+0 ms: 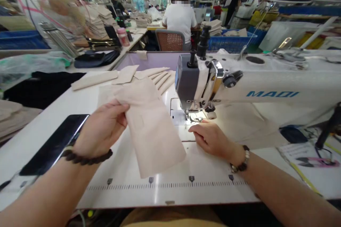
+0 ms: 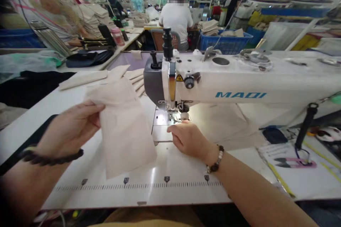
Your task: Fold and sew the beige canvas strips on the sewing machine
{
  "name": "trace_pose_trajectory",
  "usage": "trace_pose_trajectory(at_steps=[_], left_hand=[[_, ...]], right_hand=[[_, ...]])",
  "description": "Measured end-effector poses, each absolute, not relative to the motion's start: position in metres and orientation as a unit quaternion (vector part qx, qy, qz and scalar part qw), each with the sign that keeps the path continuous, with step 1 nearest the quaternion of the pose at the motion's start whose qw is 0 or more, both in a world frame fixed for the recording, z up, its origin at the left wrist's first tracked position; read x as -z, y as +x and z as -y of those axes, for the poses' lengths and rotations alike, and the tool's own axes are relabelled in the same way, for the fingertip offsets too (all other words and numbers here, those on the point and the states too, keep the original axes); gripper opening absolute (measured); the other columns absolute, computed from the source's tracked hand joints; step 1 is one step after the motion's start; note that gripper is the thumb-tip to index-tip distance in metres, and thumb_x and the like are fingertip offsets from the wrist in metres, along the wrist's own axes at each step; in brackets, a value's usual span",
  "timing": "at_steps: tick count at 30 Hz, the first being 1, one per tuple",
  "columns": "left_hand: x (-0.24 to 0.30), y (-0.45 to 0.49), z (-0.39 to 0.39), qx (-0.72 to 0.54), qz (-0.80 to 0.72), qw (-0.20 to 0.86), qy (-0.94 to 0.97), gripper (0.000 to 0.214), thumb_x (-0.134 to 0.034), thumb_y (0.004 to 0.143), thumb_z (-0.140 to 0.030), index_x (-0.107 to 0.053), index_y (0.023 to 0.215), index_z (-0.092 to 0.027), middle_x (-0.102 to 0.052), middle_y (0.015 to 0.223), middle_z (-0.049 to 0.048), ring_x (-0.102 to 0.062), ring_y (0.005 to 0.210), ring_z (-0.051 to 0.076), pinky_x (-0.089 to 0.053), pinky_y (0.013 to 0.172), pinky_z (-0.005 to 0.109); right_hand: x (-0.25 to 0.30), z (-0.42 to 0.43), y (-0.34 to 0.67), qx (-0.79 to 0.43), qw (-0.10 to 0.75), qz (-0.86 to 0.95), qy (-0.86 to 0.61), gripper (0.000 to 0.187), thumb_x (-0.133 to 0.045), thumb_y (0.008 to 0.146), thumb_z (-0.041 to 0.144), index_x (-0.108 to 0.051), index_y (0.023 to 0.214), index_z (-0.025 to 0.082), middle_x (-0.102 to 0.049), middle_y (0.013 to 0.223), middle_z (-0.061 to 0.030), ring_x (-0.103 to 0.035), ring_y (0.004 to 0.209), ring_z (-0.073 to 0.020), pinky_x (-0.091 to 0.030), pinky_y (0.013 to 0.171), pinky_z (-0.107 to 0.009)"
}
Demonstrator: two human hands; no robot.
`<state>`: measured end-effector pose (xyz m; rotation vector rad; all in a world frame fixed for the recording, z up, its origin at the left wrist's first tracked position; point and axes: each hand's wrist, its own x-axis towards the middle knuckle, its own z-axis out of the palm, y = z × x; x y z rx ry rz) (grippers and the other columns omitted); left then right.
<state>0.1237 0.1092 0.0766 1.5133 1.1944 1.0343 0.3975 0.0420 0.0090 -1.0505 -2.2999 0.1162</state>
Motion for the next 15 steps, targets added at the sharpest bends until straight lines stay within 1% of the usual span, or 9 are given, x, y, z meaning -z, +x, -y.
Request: trace_pose_trajectory(at_steps=[1, 2, 3, 5, 7, 8, 10, 12, 15], left_hand=[[-0.061, 0.125, -0.113, -0.411, -0.494, 0.492, 0.587, 0.025, -0.048, 0.077, -0.020, -0.057, 0.098, -0.011, -0.067, 0.083, 0.0081, -0.063, 0.084, 0.023, -0.055, 0.075, 0.035], [-0.046, 0.125, -0.114, -0.391, -0.508, 0.500, 0.582, 0.025, -0.051, 0.075, -0.022, -0.058, 0.095, -0.011, -0.066, 0.080, 0.0088, -0.063, 0.083, 0.023, -0.055, 0.074, 0.036], [-0.034, 0.123, -0.114, -0.372, -0.529, 0.469, 0.601, 0.028, -0.054, 0.074, -0.025, -0.058, 0.099, -0.011, -0.066, 0.084, 0.0087, -0.063, 0.085, 0.024, -0.054, 0.076, 0.038], [-0.023, 0.119, -0.107, -0.340, -0.555, 0.310, 0.693, 0.038, -0.058, 0.074, -0.030, -0.056, 0.109, -0.015, -0.063, 0.101, 0.0090, -0.061, 0.090, 0.024, -0.053, 0.080, 0.042], [-0.027, 0.119, -0.094, -0.273, -0.487, 0.155, 0.815, 0.034, -0.053, 0.081, -0.032, -0.057, 0.111, -0.016, -0.057, 0.115, 0.0110, -0.057, 0.101, 0.026, -0.048, 0.089, 0.045], [-0.032, 0.122, -0.087, -0.228, -0.423, 0.118, 0.869, 0.031, -0.048, 0.085, -0.031, -0.058, 0.111, -0.016, -0.057, 0.116, 0.0110, -0.055, 0.105, 0.026, -0.045, 0.093, 0.046], [-0.040, 0.131, -0.075, -0.147, -0.343, 0.049, 0.927, 0.031, -0.044, 0.090, -0.031, -0.058, 0.111, -0.015, -0.056, 0.119, 0.0131, -0.054, 0.106, 0.028, -0.047, 0.090, 0.047], [-0.040, 0.141, -0.068, -0.090, -0.310, 0.010, 0.946, 0.036, -0.048, 0.089, -0.035, -0.056, 0.114, -0.010, -0.055, 0.120, 0.0171, -0.054, 0.106, 0.030, -0.048, 0.088, 0.047], [-0.029, 0.147, -0.066, -0.041, -0.270, 0.006, 0.962, 0.049, -0.055, 0.084, -0.040, -0.052, 0.119, -0.006, -0.052, 0.123, 0.0207, -0.052, 0.110, 0.031, -0.048, 0.091, 0.045]], right_hand=[[-0.007, -0.042, 0.398, -0.045, 0.286, 0.873, -0.392, 0.020, -0.037, 0.082, 0.010, -0.056, 0.085, 0.015, -0.058, 0.064, -0.0013, -0.049, 0.057, -0.0140, -0.035, 0.064, -0.029], [-0.005, -0.042, 0.399, -0.047, 0.272, 0.879, -0.388, 0.020, -0.037, 0.082, 0.010, -0.056, 0.084, 0.015, -0.059, 0.065, -0.0016, -0.050, 0.057, -0.0140, -0.035, 0.064, -0.029], [-0.004, -0.042, 0.400, -0.051, 0.258, 0.884, -0.386, 0.021, -0.037, 0.082, 0.010, -0.057, 0.083, 0.015, -0.060, 0.065, -0.0018, -0.051, 0.058, -0.0140, -0.034, 0.065, -0.029], [-0.003, -0.043, 0.402, -0.060, 0.234, 0.891, -0.384, 0.021, -0.038, 0.081, 0.010, -0.058, 0.083, 0.014, -0.062, 0.068, -0.0025, -0.052, 0.060, -0.0141, -0.034, 0.066, -0.029], [-0.003, -0.043, 0.401, -0.067, 0.212, 0.895, -0.386, 0.021, -0.039, 0.081, 0.010, -0.060, 0.084, 0.014, -0.062, 0.070, -0.0025, -0.052, 0.061, -0.0142, -0.033, 0.066, -0.029], [-0.003, -0.043, 0.401, -0.068, 0.201, 0.898, -0.386, 0.021, -0.040, 0.081, 0.011, -0.061, 0.085, 0.014, -0.062, 0.069, -0.0023, -0.052, 0.060, -0.0142, -0.033, 0.066, -0.029], [-0.003, -0.043, 0.399, -0.069, 0.178, 0.905, -0.380, 0.023, -0.041, 0.082, 0.012, -0.062, 0.091, 0.015, -0.060, 0.068, -0.0013, -0.050, 0.060, -0.0139, -0.034, 0.067, -0.029], [-0.002, -0.042, 0.398, -0.064, 0.165, 0.914, -0.365, 0.027, -0.040, 0.083, 0.012, -0.062, 0.099, 0.016, -0.059, 0.067, -0.0003, -0.048, 0.058, -0.0137, -0.034, 0.068, -0.030], [0.001, -0.042, 0.398, -0.043, 0.154, 0.926, -0.343, 0.032, -0.037, 0.086, 0.012, -0.060, 0.108, 0.015, -0.057, 0.066, 0.0000, -0.046, 0.057, -0.0140, -0.034, 0.066, -0.030]])
